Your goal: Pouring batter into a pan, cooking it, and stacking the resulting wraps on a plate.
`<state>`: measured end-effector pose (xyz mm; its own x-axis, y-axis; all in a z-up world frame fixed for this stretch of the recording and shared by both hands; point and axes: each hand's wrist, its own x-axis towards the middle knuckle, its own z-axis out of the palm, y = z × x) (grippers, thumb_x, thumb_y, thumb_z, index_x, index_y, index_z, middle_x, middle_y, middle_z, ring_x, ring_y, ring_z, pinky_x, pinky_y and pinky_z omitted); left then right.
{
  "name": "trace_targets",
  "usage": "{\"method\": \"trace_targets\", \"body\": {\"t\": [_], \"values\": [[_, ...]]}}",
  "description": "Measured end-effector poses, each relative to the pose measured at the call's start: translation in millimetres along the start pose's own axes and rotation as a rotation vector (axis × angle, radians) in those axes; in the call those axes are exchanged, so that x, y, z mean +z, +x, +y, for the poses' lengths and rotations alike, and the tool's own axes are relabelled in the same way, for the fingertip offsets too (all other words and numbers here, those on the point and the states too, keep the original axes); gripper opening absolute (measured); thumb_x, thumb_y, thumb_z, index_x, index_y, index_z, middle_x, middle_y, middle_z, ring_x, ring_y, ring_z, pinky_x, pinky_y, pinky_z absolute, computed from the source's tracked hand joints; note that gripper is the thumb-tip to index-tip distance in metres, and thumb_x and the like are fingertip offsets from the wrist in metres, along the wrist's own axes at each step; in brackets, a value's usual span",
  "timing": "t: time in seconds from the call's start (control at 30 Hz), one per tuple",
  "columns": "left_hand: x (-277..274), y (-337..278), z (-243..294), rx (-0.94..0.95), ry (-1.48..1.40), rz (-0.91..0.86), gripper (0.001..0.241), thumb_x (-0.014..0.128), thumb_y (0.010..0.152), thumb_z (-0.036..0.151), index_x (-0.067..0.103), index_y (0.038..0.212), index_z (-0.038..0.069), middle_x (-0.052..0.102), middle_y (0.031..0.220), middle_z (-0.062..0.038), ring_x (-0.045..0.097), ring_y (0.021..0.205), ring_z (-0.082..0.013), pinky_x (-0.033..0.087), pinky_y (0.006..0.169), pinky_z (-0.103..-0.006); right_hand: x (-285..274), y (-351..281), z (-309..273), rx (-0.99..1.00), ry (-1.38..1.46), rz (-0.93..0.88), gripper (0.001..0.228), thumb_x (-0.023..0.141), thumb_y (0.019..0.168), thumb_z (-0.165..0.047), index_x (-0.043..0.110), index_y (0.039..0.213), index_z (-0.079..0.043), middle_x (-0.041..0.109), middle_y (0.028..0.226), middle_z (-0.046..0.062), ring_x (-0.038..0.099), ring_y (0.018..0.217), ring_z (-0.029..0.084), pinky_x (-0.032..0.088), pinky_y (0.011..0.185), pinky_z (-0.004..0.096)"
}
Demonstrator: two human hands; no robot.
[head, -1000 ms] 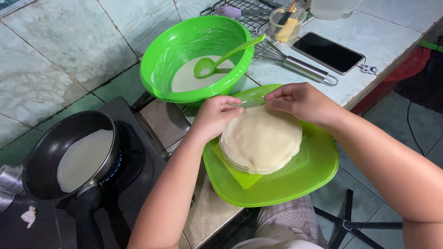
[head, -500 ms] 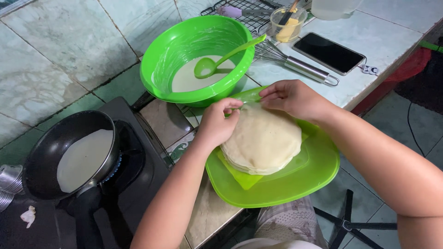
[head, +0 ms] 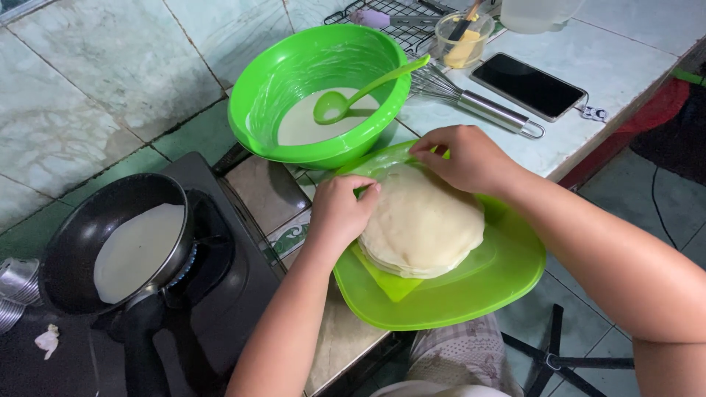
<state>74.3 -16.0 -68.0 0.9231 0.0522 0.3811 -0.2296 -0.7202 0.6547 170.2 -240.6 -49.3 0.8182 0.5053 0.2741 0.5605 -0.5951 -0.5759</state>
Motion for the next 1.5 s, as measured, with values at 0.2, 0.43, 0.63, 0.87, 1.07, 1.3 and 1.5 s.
{"method": "trace_targets", "body": {"t": [0.2,0.43,0.63,0.87,1.07,1.3,1.5], "values": [[2,1,5,-0.091,0.001,-0.003,0.021,0.072,0.086,0.026,0.081,0.093,0.008,0.077,0.088,-0.016,0.074,0.083,-0.0343,0.056,0.079,-0.0405,11,29,-12,0.149,-0.108,-0.264,0.033,0.07,0.091,-0.044,0.081,0.107,-0.017,0.078,0.096,0.013,0.073,0.086,0.03,0.055,0.083,0.041],[14,8,-23,-0.086,-0.045,0.03,0.027,0.072,0.086,0.025,0.077,0.104,0.006,0.077,0.101,-0.014,0.074,0.095,-0.0314,0.056,0.085,-0.0392,12,41,-14,0.145,-0.005,-0.381,0.031,0.075,0.085,-0.038,0.082,0.101,-0.014,0.078,0.089,0.008,0.071,0.083,0.021,0.054,0.08,0.037],[14,17,-21,-0.085,-0.117,-0.043,0.029,0.069,0.089,0.027,0.076,0.108,0.007,0.078,0.104,-0.014,0.076,0.097,-0.0288,0.057,0.086,-0.0365,14,44,-15,0.183,0.124,-0.444,0.022,0.075,0.087,-0.029,0.08,0.094,-0.009,0.073,0.081,0.002,0.062,0.076,0.012,0.051,0.072,0.031],[22,27,-27,-0.095,-0.177,-0.177,0.032,0.07,0.091,0.031,0.076,0.11,0.006,0.078,0.1,-0.016,0.075,0.092,-0.0246,0.056,0.084,-0.035,17,52,-6,0.164,0.288,-0.48,0.02,0.077,0.087,-0.022,0.076,0.098,-0.006,0.069,0.081,-0.002,0.059,0.075,0.009,0.049,0.069,0.027],[22,26,-28,-0.185,-0.191,-0.182,0.029,0.069,0.089,0.026,0.075,0.11,0.009,0.078,0.092,-0.012,0.07,0.075,-0.0209,0.055,0.074,-0.0354,21,60,2,0.171,0.337,-0.529,0.029,0.079,0.085,-0.016,0.071,0.11,-0.003,0.068,0.082,-0.001,0.059,0.076,0.009,0.048,0.068,0.027],[22,23,-40,-0.107,-0.228,-0.091,0.023,0.068,0.091,0.02,0.076,0.109,0.009,0.075,0.092,-0.009,0.066,0.082,-0.0168,0.053,0.076,-0.0326,21,62,-7,0.179,0.32,-0.577,0.028,0.078,0.085,-0.016,0.074,0.11,-0.005,0.07,0.083,-0.001,0.059,0.075,0.009,0.048,0.067,0.027],[18,22,-34,-0.164,-0.25,-0.12,0.021,0.067,0.093,0.021,0.076,0.108,0.01,0.073,0.087,-0.007,0.063,0.079,-0.0185,0.052,0.074,-0.033,23,64,-6,0.194,0.314,-0.589,0.03,0.078,0.086,-0.018,0.077,0.113,-0.005,0.07,0.083,0.0,0.058,0.074,0.009,0.046,0.065,0.027]]}}
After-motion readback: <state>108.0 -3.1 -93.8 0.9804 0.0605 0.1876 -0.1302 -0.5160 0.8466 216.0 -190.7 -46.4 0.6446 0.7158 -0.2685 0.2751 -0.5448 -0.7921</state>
